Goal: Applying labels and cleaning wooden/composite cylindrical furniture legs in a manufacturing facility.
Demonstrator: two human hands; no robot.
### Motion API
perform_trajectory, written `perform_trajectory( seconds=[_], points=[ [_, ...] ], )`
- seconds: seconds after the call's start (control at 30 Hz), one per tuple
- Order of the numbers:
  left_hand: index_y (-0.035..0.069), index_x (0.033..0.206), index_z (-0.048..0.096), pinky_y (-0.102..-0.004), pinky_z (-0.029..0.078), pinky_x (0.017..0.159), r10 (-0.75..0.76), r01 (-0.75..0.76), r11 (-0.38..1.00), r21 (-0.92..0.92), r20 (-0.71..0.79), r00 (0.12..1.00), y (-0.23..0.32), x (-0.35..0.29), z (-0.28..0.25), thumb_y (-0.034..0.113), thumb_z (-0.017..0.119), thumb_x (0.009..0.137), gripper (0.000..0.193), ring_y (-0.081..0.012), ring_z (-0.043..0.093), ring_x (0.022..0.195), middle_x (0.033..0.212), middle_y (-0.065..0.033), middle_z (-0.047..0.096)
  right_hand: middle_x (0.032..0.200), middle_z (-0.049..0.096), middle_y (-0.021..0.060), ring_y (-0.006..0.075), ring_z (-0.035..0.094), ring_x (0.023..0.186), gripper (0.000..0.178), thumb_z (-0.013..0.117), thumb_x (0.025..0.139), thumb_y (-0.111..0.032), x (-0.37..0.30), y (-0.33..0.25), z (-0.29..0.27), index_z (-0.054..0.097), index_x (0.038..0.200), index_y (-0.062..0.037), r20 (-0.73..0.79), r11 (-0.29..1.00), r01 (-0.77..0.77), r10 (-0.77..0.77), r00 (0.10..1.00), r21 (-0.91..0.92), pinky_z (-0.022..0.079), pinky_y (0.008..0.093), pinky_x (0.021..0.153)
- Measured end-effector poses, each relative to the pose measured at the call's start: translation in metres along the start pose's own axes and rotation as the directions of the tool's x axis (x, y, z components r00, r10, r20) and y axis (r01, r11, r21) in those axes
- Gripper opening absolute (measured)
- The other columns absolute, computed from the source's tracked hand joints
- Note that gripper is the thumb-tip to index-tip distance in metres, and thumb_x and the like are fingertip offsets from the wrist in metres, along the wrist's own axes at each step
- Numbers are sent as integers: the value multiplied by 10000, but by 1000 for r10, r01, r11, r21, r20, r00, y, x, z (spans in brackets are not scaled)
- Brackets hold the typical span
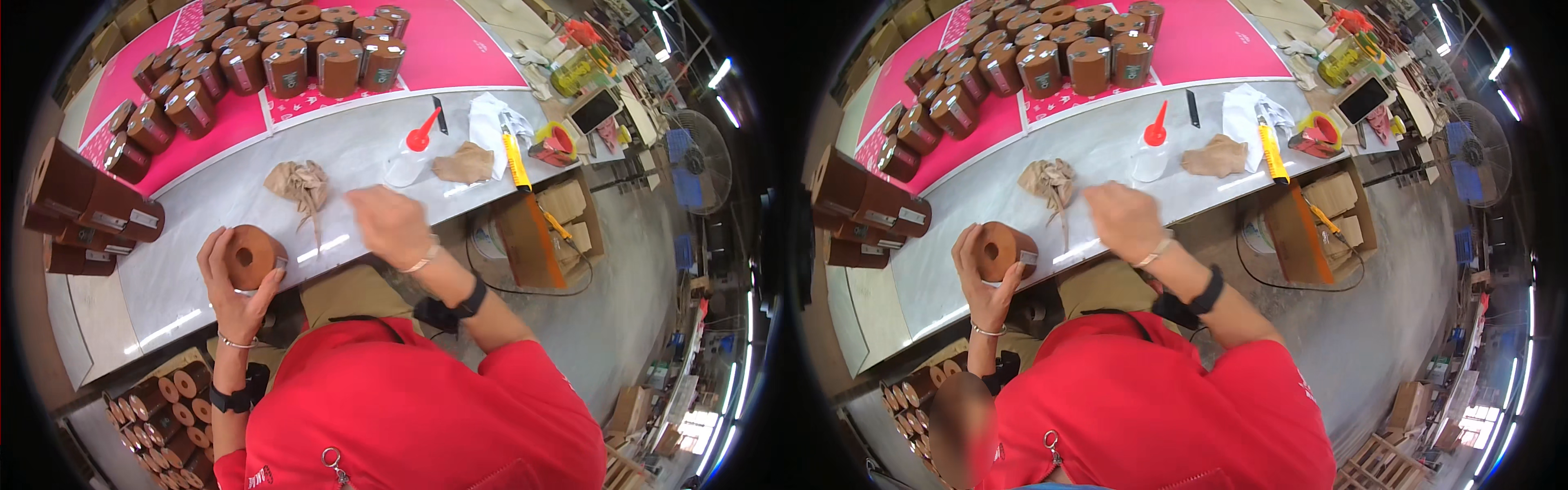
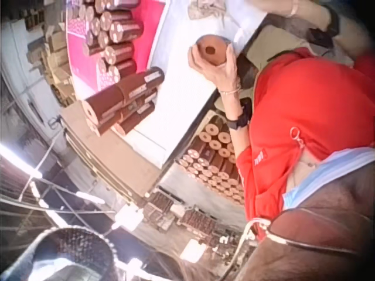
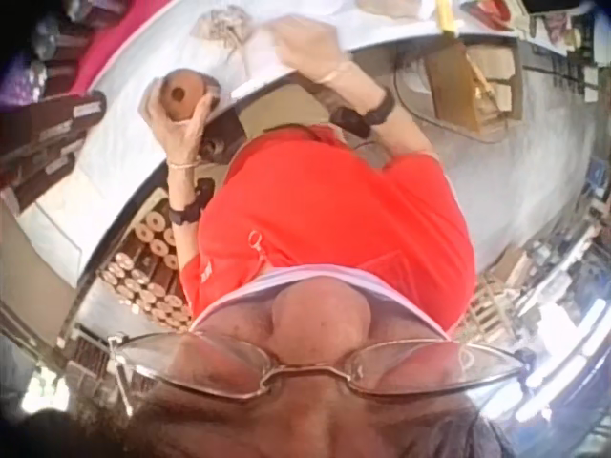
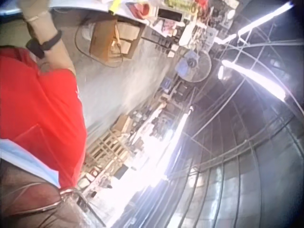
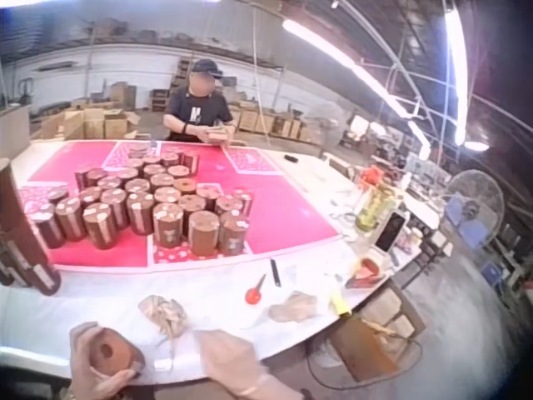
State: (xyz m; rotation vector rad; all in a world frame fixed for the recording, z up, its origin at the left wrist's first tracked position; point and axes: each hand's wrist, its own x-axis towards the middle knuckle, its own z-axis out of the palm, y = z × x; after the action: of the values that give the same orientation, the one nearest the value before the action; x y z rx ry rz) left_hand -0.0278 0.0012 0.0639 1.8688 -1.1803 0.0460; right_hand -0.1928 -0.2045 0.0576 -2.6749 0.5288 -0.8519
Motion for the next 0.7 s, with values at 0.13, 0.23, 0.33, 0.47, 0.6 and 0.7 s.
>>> perform_trajectory(
  seconds=[0.13,0.23,0.33,0.47,0.6,0.7],
  points=[
    [44,1353,379,-389,400,996,-38,39,999,22,-44,998,-7,0,-4,215,834,634,868,-305,481,1168,1272,-156,427,884,670,151,343,650,754,189,559,890,-119,-41,102,-64,655,1050,-94,-280,932,-339,293,914,-131,519,383,650],
    [50,1397,293,-385,384,1023,-187,216,905,-366,112,976,-16,-1,-9,213,830,636,946,-265,467,1207,1296,-142,423,986,610,195,396,602,904,285,518,923,-212,-57,199,-91,552,1133,-22,-316,699,-508,398,861,-504,508,462,730],
    [41,1413,272,-388,367,1039,-171,199,891,-408,105,980,-20,-7,-10,206,831,640,968,-267,454,1238,1317,-153,432,1116,598,223,406,558,1032,441,568,883,-303,-69,269,-97,530,1213,-13,-230,625,-561,532,815,-542,438,473,913],
    [33,1397,327,-395,356,1040,-129,124,956,-264,-5,992,-15,-15,-10,239,821,648,921,-300,457,1224,1329,-177,430,1130,596,233,406,550,1060,492,561,882,-367,-77,308,-96,518,1227,-19,-161,538,-605,655,738,-586,442,477,898],
    [87,1342,450,-415,354,1037,-34,33,999,-20,-55,998,-3,-19,-12,267,809,670,783,-339,434,1231,1361,-177,398,1089,621,239,405,585,1016,467,581,863,-367,-81,322,-99,567,1173,-17,-158,614,-556,580,799,-561,457,469,874],
    [133,1315,505,-427,357,1035,-25,28,992,122,-23,999,2,-16,-15,268,802,685,709,-347,413,1246,1388,-166,375,1013,636,234,388,619,914,460,572,868,-377,-84,326,-106,586,1117,10,-208,621,-651,635,744,-436,486,446,807]
  ],
)
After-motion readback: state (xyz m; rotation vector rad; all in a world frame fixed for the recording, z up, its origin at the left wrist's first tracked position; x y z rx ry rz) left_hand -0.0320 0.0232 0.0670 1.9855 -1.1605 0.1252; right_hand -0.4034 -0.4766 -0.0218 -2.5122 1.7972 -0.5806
